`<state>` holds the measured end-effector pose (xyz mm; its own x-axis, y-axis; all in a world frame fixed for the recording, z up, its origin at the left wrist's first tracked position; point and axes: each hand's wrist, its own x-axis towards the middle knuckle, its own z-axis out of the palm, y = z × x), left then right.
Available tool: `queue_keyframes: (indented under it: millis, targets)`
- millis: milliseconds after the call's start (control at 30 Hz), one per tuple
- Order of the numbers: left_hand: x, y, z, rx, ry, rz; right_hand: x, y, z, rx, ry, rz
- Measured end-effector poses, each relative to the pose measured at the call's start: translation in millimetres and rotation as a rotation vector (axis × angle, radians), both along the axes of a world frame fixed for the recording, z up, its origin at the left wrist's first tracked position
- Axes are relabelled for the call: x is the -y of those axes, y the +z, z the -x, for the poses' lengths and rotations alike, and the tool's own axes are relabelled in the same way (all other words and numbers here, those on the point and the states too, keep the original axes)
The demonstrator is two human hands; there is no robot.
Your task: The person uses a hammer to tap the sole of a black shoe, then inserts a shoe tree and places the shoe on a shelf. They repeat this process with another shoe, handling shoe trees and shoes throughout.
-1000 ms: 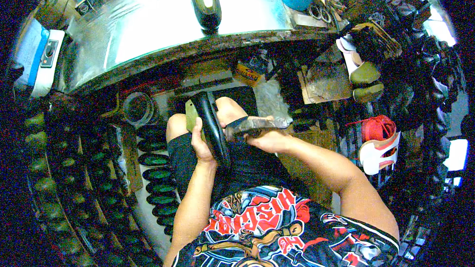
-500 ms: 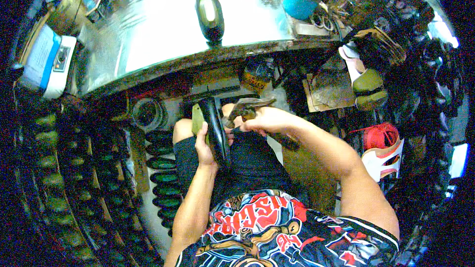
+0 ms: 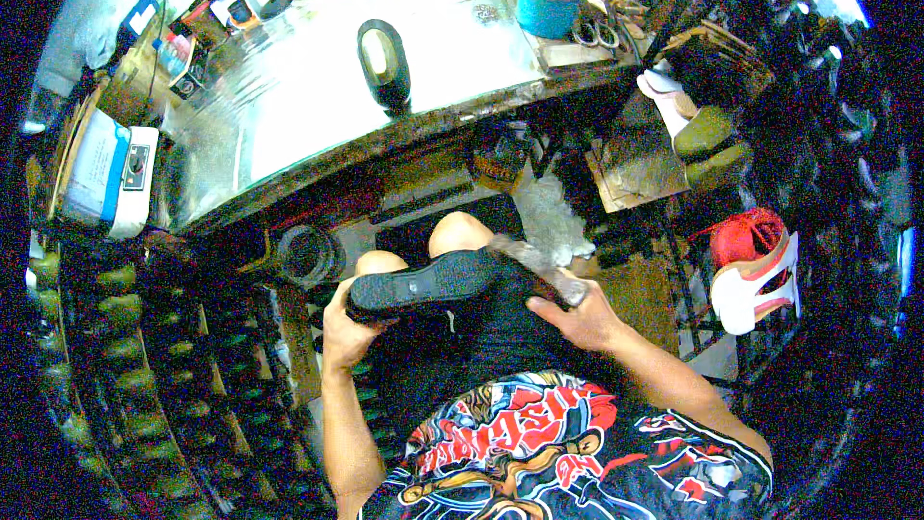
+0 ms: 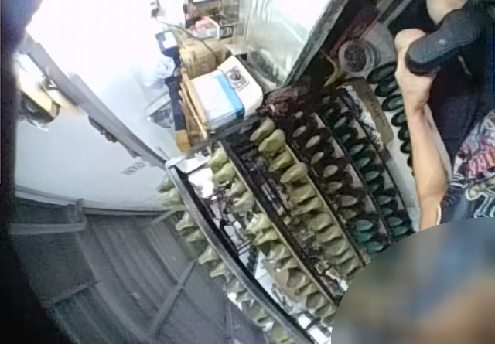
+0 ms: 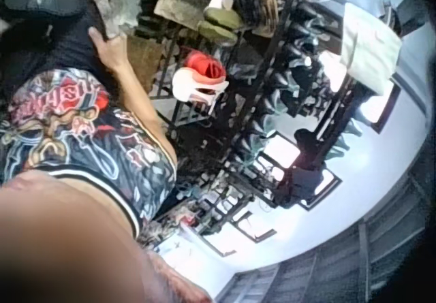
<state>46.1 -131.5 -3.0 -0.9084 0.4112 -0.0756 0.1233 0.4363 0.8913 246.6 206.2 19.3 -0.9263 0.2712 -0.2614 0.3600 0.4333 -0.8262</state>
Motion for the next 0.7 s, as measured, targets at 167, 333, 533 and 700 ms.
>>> queue_keyframes:
  millis: [167, 333, 533, 700]
  targets:
    - [-4, -42, -5, -0.185, 0.024, -0.056, 22, 47, 54, -0.311, 0.208, -0.007]
    - [-17, -56, -10, -0.230, 0.148, -0.192, 16, 112, 21, -0.671, 0.209, 0.776]
    - [-23, -52, -16, -0.253, 0.180, -0.138, 93, 55, 77, 0.090, 0.415, -0.196]
    - [-22, -52, -16, -0.373, 0.128, -0.228, 77, 74, 76, -0.527, 0.339, 0.138]
